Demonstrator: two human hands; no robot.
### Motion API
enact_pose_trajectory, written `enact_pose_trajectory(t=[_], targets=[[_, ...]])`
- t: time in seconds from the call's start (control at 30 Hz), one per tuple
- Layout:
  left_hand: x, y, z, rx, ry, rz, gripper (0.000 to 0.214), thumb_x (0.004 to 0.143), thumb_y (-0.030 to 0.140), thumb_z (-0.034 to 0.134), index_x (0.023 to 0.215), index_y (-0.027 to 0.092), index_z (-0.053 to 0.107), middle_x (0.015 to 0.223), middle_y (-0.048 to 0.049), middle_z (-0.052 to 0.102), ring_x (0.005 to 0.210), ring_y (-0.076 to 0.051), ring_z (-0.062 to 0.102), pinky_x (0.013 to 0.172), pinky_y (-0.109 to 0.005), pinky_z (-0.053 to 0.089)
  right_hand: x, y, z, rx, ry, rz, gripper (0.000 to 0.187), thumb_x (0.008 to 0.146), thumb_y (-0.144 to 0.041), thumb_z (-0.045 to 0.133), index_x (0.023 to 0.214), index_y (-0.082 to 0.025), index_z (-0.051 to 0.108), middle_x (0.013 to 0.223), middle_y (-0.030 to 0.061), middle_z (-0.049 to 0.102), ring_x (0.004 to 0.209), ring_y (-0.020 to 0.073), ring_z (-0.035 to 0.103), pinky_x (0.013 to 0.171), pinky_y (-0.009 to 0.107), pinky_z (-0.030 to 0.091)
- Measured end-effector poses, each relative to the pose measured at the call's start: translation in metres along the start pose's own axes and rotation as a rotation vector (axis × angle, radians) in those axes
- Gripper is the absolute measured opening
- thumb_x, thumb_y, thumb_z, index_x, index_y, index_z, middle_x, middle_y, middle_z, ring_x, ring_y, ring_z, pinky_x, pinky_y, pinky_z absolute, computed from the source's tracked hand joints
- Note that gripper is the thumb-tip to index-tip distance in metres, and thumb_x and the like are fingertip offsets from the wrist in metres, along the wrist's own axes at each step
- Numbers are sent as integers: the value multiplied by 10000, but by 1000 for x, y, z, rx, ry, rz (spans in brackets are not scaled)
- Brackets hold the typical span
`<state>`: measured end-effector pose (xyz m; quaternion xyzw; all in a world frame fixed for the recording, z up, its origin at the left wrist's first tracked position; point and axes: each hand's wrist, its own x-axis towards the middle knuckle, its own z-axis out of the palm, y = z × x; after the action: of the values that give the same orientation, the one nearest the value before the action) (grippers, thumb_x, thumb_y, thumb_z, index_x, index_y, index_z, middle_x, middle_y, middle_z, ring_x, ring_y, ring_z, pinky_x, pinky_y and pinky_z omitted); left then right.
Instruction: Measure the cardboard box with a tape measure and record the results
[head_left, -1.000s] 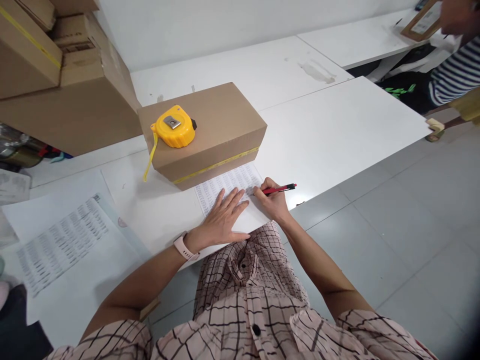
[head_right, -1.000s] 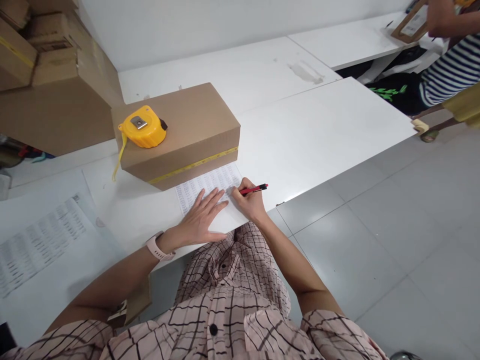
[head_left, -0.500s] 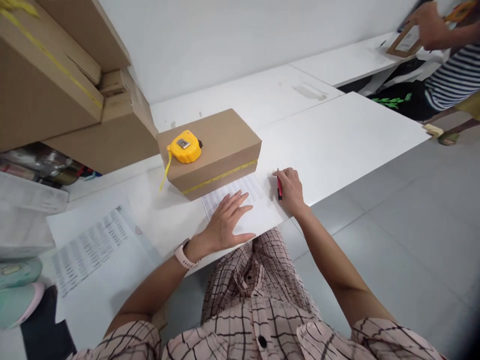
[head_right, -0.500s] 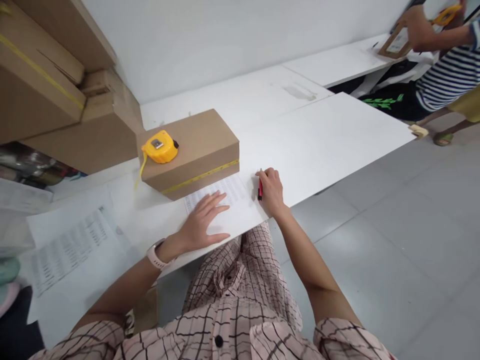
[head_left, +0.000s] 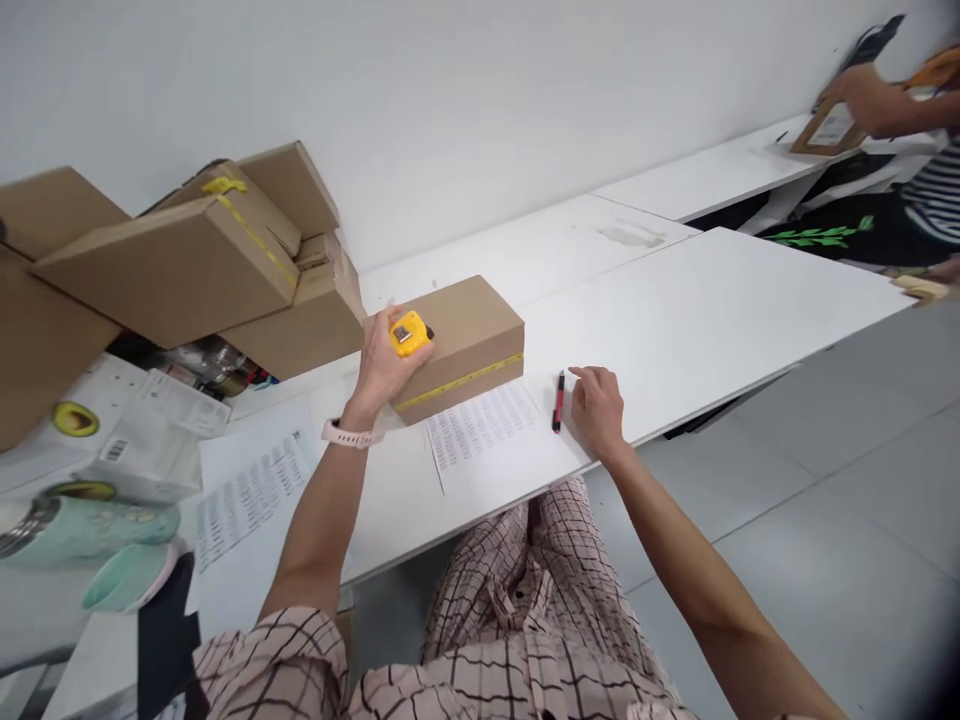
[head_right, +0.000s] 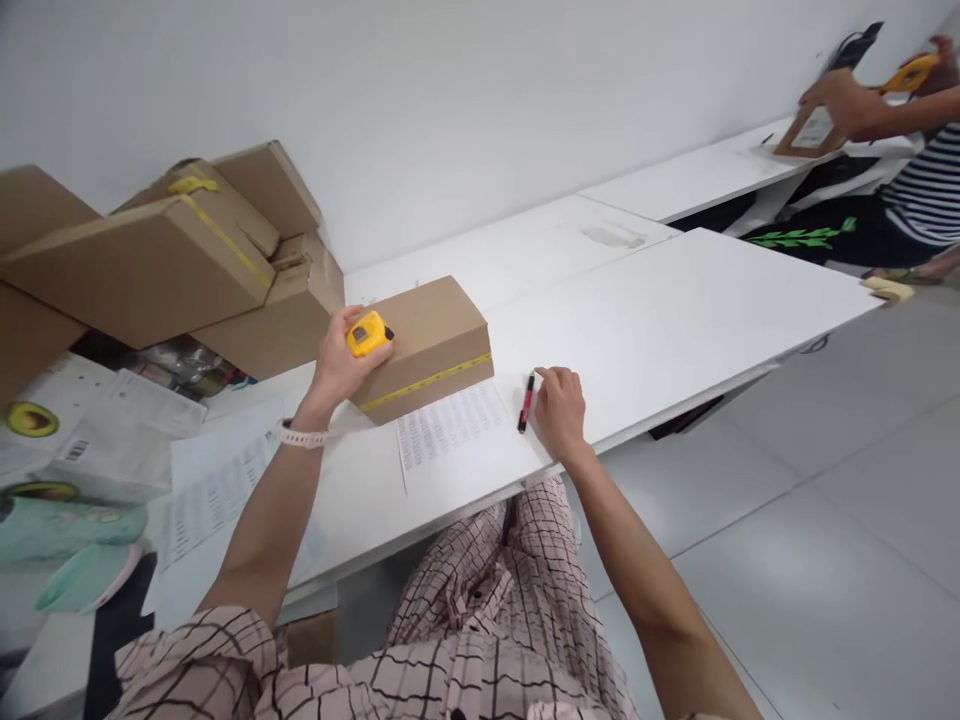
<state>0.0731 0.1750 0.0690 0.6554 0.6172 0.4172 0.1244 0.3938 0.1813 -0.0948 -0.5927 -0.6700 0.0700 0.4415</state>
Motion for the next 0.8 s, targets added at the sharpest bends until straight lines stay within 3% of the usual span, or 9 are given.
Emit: enact_pose_trajectory(t=[0.07, 0.1, 0.2, 0.3, 0.4, 0.57, 0.73, 0.8], targets=[[-18, 17, 0, -330, -163, -32, 725, 768, 452, 765, 1382, 233, 448, 1174, -111, 680, 1032, -279, 676, 944, -458, 508, 5, -26, -14, 239, 95, 77, 302, 949, -228, 429, 1065, -197, 706, 1081, 159, 672, 1055, 289, 594, 929, 475, 503], [-28, 27, 1, -493, -282, -51, 728, 794, 482, 744, 1402, 235, 430, 1146, -106, 693, 998, -268, 690, 925, -443, 517, 9, -42, -22, 399, 72, 122, 272, 953, -273, 462, 1053, -208, 706, 1071, 140, 687, 1033, 270, 615, 951, 469, 505], [-50, 50, 6, -784, -506, -79, 733, 803, 500, 759, 1402, 246, 420, 1165, -100, 684, 960, -254, 702, 893, -411, 532, 25, -97, -47, 965, -378, 280, 313, 958, -446, 534, 1104, -234, 710, 1043, 84, 734, 985, 225, 668, 952, 433, 531], [-57, 56, 13, -804, -510, -81, 740, 777, 473, 807, 1373, 263, 422, 1244, -100, 619, 943, -235, 693, 835, -382, 549, 40, -137, -61, 1178, -671, 321, 336, 914, -503, 616, 1032, -217, 749, 1029, 82, 746, 969, 210, 673, 932, 395, 532], [-57, 47, 10, -754, -478, -94, 742, 776, 472, 814, 1373, 272, 421, 1299, -106, 579, 961, -229, 694, 831, -373, 559, 49, -153, -60, 1152, -784, 335, 265, 830, -461, 744, 895, -204, 757, 905, 54, 725, 832, 167, 638, 822, 337, 525], [-48, 26, -23, -706, -416, -151, 739, 764, 465, 812, 1372, 264, 443, 1364, -127, 584, 955, -252, 725, 840, -393, 581, 81, -157, -46, 1140, -798, 319, 234, 743, -357, 848, 739, -198, 676, 694, -19, 578, 621, 97, 458, 609, 263, 422], [-25, -8, -78, -587, -146, -228, 678, 730, 450, 803, 1301, 203, 532, 1133, -97, 717, 867, -242, 730, 708, -322, 575, 157, -135, -25, 1179, -552, 334, 291, 770, -298, 843, 683, -190, 587, 664, -33, 501, 599, 82, 402, 587, 245, 388], [-17, -29, -99, -551, -76, -299, 651, 695, 459, 816, 1243, 190, 591, 1017, -72, 741, 813, -232, 721, 640, -288, 562, 181, -120, -11, 1075, -473, 432, 301, 806, -268, 807, 665, -193, 552, 645, -37, 471, 581, 82, 380, 586, 244, 393]])
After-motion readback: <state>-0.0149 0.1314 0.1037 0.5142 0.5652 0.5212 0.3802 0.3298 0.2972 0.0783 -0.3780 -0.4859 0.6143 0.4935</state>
